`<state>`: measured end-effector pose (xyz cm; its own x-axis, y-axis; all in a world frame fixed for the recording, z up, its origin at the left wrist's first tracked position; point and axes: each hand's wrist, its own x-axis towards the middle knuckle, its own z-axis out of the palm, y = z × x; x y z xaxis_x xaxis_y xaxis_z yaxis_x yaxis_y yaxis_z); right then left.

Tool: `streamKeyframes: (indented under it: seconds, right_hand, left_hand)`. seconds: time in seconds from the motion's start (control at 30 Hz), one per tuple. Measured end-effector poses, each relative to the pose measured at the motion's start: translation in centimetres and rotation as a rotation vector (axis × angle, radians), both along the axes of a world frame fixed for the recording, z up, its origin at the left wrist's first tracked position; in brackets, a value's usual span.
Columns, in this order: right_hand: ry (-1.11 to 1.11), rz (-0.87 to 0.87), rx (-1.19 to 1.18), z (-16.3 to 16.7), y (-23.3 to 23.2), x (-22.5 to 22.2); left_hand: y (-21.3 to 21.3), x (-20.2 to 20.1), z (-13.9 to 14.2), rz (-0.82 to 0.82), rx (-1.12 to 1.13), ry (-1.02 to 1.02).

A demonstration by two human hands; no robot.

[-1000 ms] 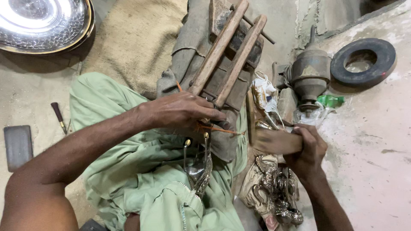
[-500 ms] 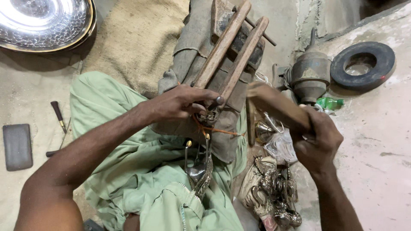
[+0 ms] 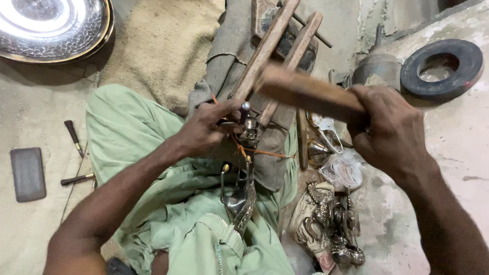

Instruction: The person hammers a metal horse figurine and a metal elephant figurine using a chisel and a wooden mallet. They secure the figurines with a rope, reposition them, and continue hammering to shape or attach details.

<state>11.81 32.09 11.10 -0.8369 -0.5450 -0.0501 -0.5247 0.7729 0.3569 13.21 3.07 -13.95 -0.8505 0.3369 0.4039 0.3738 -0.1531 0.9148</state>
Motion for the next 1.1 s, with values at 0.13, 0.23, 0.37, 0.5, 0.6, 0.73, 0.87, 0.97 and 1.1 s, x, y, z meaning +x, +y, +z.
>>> streamKeyframes:
  seconds: [0.13,0.23,0.37,0.5,0.6,0.73,0.87,0.97,1.1]
  right_hand:
    - [-0.088,-0.082,0.367,2.6,-4.0,-1.7]
    - [-0.042,0.054,0.445,3.5,-7.4,-2.9]
    - [-0.111,0.044,0.943,4.3,-11.2,-3.2]
    - [-0.226,0.011,0.717,3.3,-13.6,-3.1]
    - [-0.144,0.089,0.646,3.6,-14.0,-3.4]
    - [-0.167,0.004,0.631,3.8,-14.0,-3.9]
    - [0.225,0.389,0.509,2.9,-14.5,-4.2]
    - [-0.063,0.163,0.403,2.1,-15.0,-4.4]
    - [0.031,0.22,0.401,1.0,-13.8,-4.5]
  left_hand:
    - [1.3,1.7,-1.1,0.216,0.13,-0.096]
    - [2.8,3.2,-1.6,0.325,0.234,-0.276]
    - [4.0,4.1,-2.0,0.424,0.407,-0.367]
    - [4.4,4.4,-2.0,0.414,0.535,-0.521]
    - [4.4,4.3,-2.0,0.417,0.531,-0.489]
    - [4.5,4.2,-2.0,0.456,0.437,-0.447]
    - [4.7,4.6,-2.2,0.402,0.562,-0.473]
    - [4.7,5.0,-2.0,0.445,0.471,-0.469]
    - [3.5,4.9,0.6,0.517,0.54,-0.48]
